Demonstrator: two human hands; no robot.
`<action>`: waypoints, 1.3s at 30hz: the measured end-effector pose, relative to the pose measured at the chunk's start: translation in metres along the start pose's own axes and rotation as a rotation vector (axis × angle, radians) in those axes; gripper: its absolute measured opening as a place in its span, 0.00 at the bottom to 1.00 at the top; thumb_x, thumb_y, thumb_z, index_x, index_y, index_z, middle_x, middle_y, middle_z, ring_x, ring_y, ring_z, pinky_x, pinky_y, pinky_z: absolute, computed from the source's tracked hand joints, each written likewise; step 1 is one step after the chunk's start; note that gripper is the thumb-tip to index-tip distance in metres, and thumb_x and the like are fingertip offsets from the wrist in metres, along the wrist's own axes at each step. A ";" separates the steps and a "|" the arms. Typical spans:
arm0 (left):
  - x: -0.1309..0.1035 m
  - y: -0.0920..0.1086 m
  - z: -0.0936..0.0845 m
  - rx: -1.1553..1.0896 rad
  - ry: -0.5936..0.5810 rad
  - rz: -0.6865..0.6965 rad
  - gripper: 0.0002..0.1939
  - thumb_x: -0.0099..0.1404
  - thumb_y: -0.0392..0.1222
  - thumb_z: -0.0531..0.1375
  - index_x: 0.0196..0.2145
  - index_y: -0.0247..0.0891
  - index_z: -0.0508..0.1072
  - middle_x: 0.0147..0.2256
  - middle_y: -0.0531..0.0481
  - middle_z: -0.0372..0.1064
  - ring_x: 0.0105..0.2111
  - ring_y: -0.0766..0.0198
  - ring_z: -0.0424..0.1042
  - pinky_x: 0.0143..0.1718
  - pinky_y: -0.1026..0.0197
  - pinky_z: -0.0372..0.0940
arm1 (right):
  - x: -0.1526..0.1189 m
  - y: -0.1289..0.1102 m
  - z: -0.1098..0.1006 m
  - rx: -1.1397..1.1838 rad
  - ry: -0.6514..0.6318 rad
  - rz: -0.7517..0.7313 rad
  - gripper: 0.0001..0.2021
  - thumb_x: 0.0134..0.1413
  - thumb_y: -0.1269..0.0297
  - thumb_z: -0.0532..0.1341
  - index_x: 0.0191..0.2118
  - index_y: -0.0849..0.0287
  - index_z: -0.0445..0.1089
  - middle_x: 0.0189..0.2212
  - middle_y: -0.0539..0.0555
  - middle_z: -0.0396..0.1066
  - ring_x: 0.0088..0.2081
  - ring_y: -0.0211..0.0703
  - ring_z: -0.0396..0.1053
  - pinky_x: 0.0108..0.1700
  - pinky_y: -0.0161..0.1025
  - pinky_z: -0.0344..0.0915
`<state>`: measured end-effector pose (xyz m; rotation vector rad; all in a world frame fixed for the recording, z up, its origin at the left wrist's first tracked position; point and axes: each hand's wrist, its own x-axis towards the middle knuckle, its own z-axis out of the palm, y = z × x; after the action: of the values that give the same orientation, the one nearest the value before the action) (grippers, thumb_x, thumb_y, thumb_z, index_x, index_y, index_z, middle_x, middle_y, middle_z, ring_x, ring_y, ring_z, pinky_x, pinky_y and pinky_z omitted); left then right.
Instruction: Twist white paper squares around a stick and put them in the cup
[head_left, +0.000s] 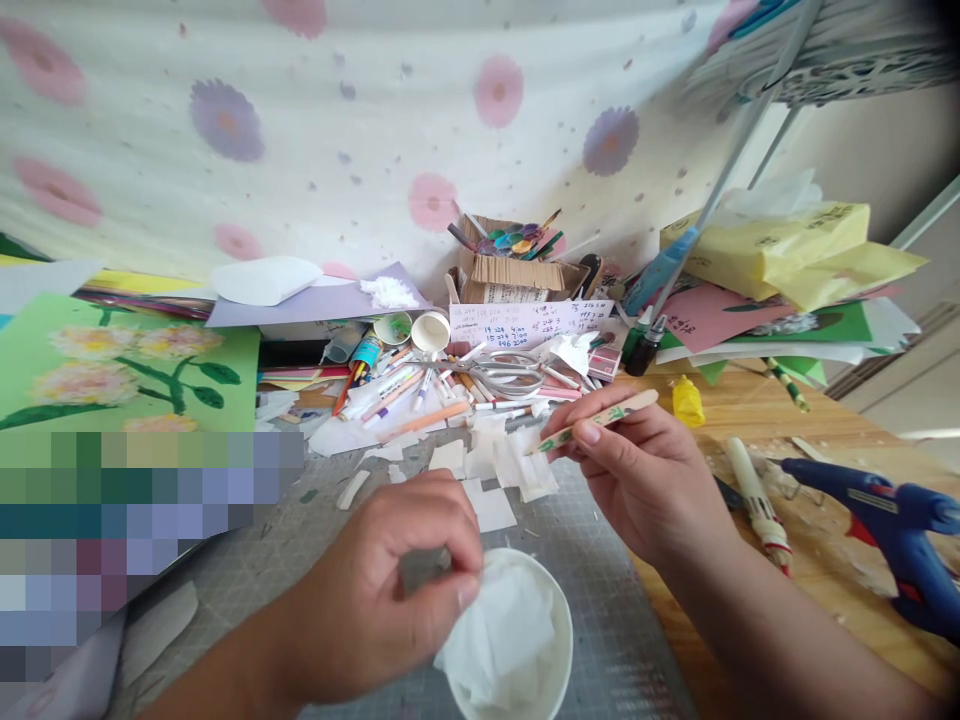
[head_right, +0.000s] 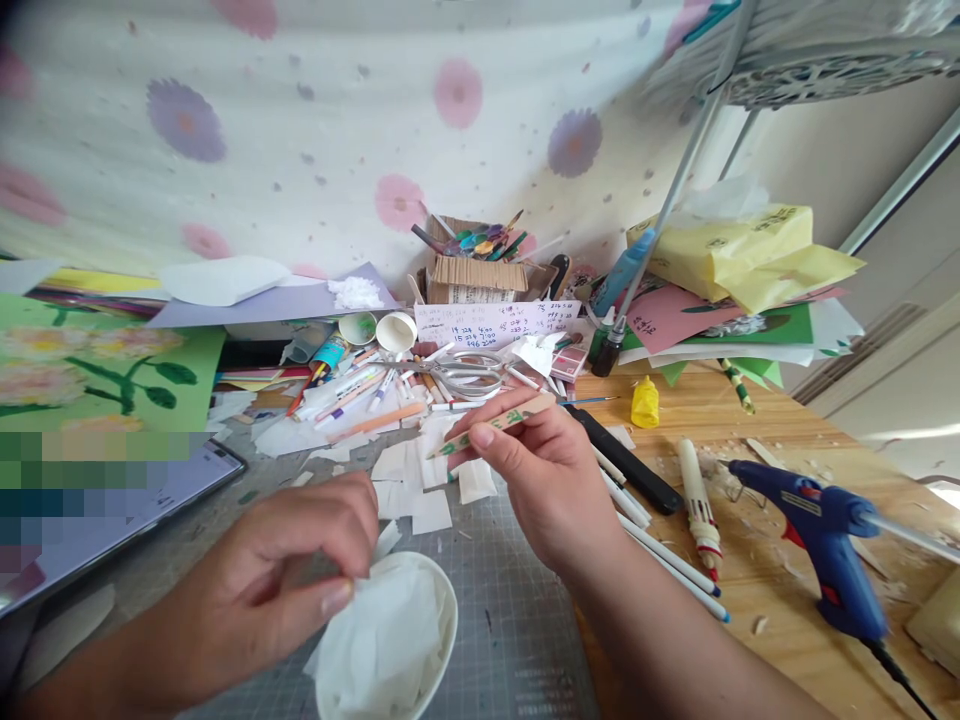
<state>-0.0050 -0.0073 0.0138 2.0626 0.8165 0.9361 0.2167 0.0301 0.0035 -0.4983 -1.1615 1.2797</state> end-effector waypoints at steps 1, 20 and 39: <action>-0.001 0.000 0.000 -0.023 -0.045 0.008 0.09 0.58 0.31 0.58 0.23 0.39 0.74 0.24 0.54 0.70 0.28 0.65 0.69 0.33 0.63 0.64 | -0.001 -0.001 0.001 0.010 -0.033 0.016 0.05 0.54 0.63 0.76 0.33 0.56 0.81 0.30 0.49 0.81 0.31 0.34 0.78 0.36 0.29 0.78; -0.002 -0.014 0.011 -0.597 0.157 -0.463 0.09 0.60 0.43 0.69 0.27 0.39 0.76 0.23 0.58 0.64 0.26 0.67 0.59 0.29 0.65 0.55 | -0.018 0.011 0.005 -0.008 -0.198 -0.008 0.02 0.62 0.64 0.71 0.39 0.52 0.79 0.36 0.50 0.82 0.39 0.41 0.81 0.44 0.40 0.77; -0.003 -0.019 0.012 -0.748 0.107 -0.426 0.07 0.63 0.41 0.68 0.27 0.41 0.79 0.25 0.57 0.67 0.29 0.65 0.61 0.33 0.64 0.57 | -0.024 0.002 0.012 -0.090 -0.244 -0.022 0.02 0.63 0.64 0.70 0.41 0.51 0.80 0.38 0.50 0.82 0.40 0.40 0.81 0.45 0.37 0.76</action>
<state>-0.0020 -0.0035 -0.0079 1.1514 0.7639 0.9257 0.2082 0.0056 -0.0025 -0.4014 -1.4292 1.2993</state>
